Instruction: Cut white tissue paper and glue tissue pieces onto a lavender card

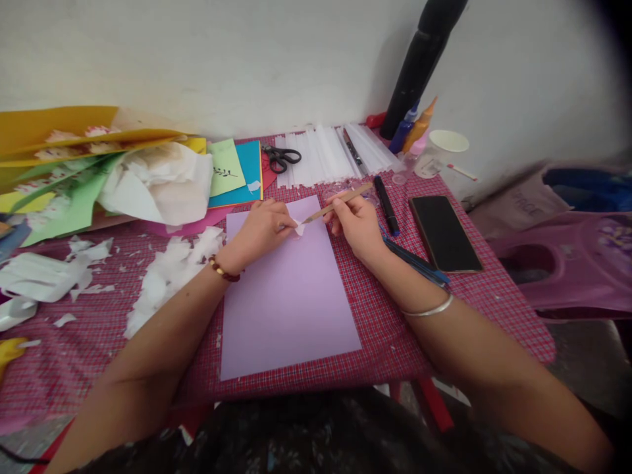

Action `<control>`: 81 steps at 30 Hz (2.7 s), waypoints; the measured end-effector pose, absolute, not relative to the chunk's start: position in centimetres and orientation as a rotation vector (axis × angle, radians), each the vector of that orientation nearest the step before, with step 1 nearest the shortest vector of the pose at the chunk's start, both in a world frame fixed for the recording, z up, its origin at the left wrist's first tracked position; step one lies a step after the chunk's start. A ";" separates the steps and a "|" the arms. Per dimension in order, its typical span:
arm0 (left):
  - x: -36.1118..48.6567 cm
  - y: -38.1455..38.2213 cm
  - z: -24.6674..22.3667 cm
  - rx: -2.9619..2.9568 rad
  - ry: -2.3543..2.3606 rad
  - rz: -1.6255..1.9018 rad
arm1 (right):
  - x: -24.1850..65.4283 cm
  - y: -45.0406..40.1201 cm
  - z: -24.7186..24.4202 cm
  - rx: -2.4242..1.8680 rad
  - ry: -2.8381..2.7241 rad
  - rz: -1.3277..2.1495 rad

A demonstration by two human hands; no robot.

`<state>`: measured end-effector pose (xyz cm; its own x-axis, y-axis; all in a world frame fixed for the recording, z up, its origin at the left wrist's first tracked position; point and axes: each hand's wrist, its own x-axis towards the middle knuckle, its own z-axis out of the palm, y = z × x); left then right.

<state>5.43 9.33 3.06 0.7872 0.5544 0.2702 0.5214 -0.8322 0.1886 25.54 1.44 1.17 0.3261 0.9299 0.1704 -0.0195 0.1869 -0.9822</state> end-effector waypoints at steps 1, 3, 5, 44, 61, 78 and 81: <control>5.5 9.4 3.0 2.865 0.869 0.488 | 25.5 1.5 1.1 -1.180 -1.021 0.867; 5.5 9.4 2.8 2.857 0.872 0.495 | 25.4 1.6 0.9 -1.179 -1.034 0.873; 5.6 9.3 2.7 2.850 0.866 0.497 | 25.3 1.7 0.7 -1.177 -1.047 0.872; 3.7 10.1 2.2 2.008 0.924 0.510 | 24.9 2.2 0.0 -1.224 -1.094 0.979; 3.8 10.2 1.9 1.947 0.936 0.604 | 24.7 1.4 0.5 -1.247 -1.090 0.825; 2.9 11.3 1.7 1.799 0.915 0.689 | 24.9 1.3 0.8 -1.192 -1.102 0.798; 2.4 12.1 1.0 1.545 0.904 0.822 | 25.1 1.2 0.9 -1.203 -1.045 0.791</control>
